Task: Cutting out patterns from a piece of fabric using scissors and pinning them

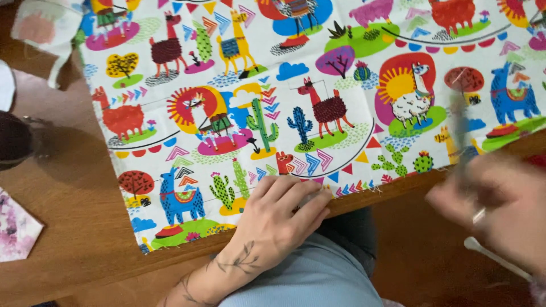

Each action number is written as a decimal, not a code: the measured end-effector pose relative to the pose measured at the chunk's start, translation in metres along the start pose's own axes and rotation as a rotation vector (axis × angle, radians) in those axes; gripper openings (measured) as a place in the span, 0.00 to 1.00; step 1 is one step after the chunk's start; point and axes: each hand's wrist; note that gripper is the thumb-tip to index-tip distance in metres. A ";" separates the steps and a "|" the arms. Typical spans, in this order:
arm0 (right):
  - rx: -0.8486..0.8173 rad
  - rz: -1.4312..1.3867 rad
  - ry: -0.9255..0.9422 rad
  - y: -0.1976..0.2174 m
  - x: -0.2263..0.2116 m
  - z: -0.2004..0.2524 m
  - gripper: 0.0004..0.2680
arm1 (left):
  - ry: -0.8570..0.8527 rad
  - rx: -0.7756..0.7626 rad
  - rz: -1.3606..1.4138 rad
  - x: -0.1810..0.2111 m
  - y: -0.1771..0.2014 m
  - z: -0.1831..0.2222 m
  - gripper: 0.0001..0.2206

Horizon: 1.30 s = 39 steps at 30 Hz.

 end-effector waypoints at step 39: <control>-0.440 -0.296 0.284 -0.128 0.034 0.088 0.18 | 0.034 0.095 0.066 0.011 -0.007 -0.010 0.08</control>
Point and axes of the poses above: each hand's wrist, its own z-axis away from the middle knuckle, its own y-axis out of the back of the hand, x = y × z, and after that the axes turned 15 degrees about -x, right-handed
